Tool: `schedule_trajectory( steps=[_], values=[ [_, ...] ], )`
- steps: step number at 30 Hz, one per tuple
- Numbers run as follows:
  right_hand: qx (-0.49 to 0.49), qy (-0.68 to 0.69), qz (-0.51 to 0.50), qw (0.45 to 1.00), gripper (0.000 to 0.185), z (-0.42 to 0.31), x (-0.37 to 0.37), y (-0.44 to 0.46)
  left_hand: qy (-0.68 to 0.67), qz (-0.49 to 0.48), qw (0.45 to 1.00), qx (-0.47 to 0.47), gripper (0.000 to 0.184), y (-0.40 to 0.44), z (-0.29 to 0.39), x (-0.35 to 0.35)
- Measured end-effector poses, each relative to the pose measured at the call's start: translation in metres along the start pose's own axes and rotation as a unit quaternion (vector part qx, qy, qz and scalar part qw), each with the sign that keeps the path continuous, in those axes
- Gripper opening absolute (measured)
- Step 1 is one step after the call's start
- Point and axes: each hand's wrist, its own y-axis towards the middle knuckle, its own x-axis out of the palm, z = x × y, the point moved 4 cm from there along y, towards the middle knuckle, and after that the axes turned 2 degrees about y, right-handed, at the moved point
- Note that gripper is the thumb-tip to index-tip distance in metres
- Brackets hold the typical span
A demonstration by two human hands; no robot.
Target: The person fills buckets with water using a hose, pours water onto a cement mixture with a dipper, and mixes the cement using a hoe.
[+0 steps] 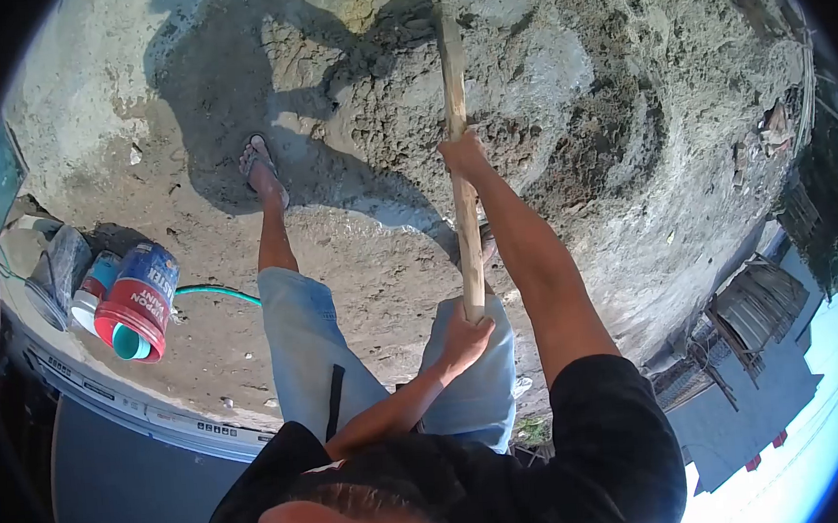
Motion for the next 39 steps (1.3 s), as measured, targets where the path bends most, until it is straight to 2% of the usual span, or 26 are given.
schedule_trajectory(
  steps=[1,2,4,6,9,12,13,15,16,17,18,19,20,21,22,24,25,26,27,29,32,33,34,36,38,39],
  values=[
    [0.121,0.07,-0.121,0.983,0.07,0.006,0.007,-0.044,-0.022,-0.022,0.996,-0.08,0.041,-0.03,-0.034,0.005],
    [0.092,0.066,-0.081,0.99,0.053,0.033,0.027,-0.059,-0.009,-0.039,0.994,-0.098,0.037,-0.058,-0.026,-0.008],
    [0.066,0.043,-0.061,0.995,0.051,0.056,0.031,-0.091,0.029,-0.052,0.994,-0.095,0.037,-0.098,-0.017,-0.018],
    [0.052,0.05,-0.064,0.995,0.05,0.036,0.016,-0.117,0.018,-0.053,0.994,-0.093,0.038,-0.124,-0.008,-0.019],
    [-0.021,0.071,-0.074,0.995,0.046,-0.058,-0.013,-0.123,0.007,-0.004,0.999,-0.038,0.04,-0.105,0.001,-0.022],
    [-0.078,0.104,-0.075,0.989,0.04,-0.195,-0.026,-0.088,-0.003,0.08,0.996,0.026,0.037,-0.016,0.016,-0.045],
    [-0.086,0.079,-0.127,0.985,0.053,-0.246,-0.034,-0.081,-0.076,0.097,0.99,0.068,0.033,0.014,0.05,-0.061],
    [-0.201,0.002,-0.059,0.978,0.05,-0.304,-0.016,-0.045,-0.149,0.104,0.979,0.09,0.029,0.066,0.097,-0.08],
    [-0.252,-0.028,-0.022,0.967,0.047,-0.316,-0.01,-0.038,-0.144,0.097,0.981,0.091,0.029,0.073,0.094,-0.074],
    [-0.244,-0.024,-0.017,0.969,0.047,-0.304,-0.001,-0.037,-0.217,0.068,0.971,0.071,0.028,0.078,0.085,-0.061],
    [-0.215,-0.06,-0.066,0.972,0.049,-0.28,0.017,-0.034,-0.288,0.037,0.956,0.049,0.027,0.079,0.077,-0.045],
    [-0.178,-0.094,-0.118,0.972,0.051,-0.25,0.031,-0.035,-0.32,-0.01,0.947,0.019,0.027,0.058,0.057,-0.021],
    [-0.15,-0.113,-0.143,0.972,0.057,-0.211,0.024,-0.059,-0.334,-0.007,0.942,-0.018,0.029,0.018,0.065,-0.009],
    [-0.144,-0.153,-0.122,0.97,0.06,-0.165,0.021,-0.08,-0.347,-0.002,0.936,-0.056,0.03,-0.022,0.074,0.003],
    [-0.073,-0.101,-0.135,0.983,0.06,-0.104,0.026,-0.092,-0.302,-0.062,0.94,-0.148,0.031,-0.056,0.051,0.014],
    [0.074,0.048,-0.209,0.974,0.067,-0.047,-0.003,-0.14,-0.226,-0.073,0.961,-0.144,0.03,-0.111,0.025,0.016],
    [0.086,0.106,-0.194,0.972,0.059,-0.024,-0.019,-0.159,-0.202,-0.092,0.961,-0.168,0.034,-0.135,0.041,0.007],
    [0.099,0.166,-0.178,0.965,0.052,-0.008,-0.032,-0.171,-0.151,-0.11,0.973,-0.138,0.038,-0.151,0.022,0.013],
    [0.105,0.176,-0.174,0.963,0.052,0.001,-0.048,-0.176,-0.14,-0.115,0.973,-0.141,0.038,-0.159,0.031,0.013],
    [0.12,0.163,-0.088,0.975,0.046,0.009,-0.095,-0.181,-0.141,-0.192,0.952,-0.193,0.04,-0.169,0.06,0.018],
    [0.1,0.164,0.012,0.981,0.041,0.001,-0.149,-0.132,0.006,-0.177,0.984,-0.025,0.04,-0.106,0.037,0.024],
    [0.091,0.188,0.013,0.978,0.041,-0.005,-0.159,-0.107,0.066,-0.153,0.986,0.021,0.037,-0.076,0.04,0.019],
    [0.072,0.209,0.051,0.974,0.045,-0.019,-0.17,-0.088,0.126,-0.146,0.981,-0.002,0.033,-0.038,0.038,0.011],
    [0.081,0.211,0.013,0.974,0.048,-0.028,-0.161,-0.022,0.168,-0.069,0.982,0.057,0.033,0.034,0.038,-0.009],
    [0.117,0.214,0.053,0.968,0.05,-0.028,-0.133,-0.001,0.17,-0.069,0.981,0.067,0.031,0.053,0.04,-0.021],
    [0.146,0.242,0.013,0.959,0.053,-0.017,-0.105,-0.007,0.166,-0.078,0.982,0.04,0.029,0.044,0.026,-0.028]
  ],
)
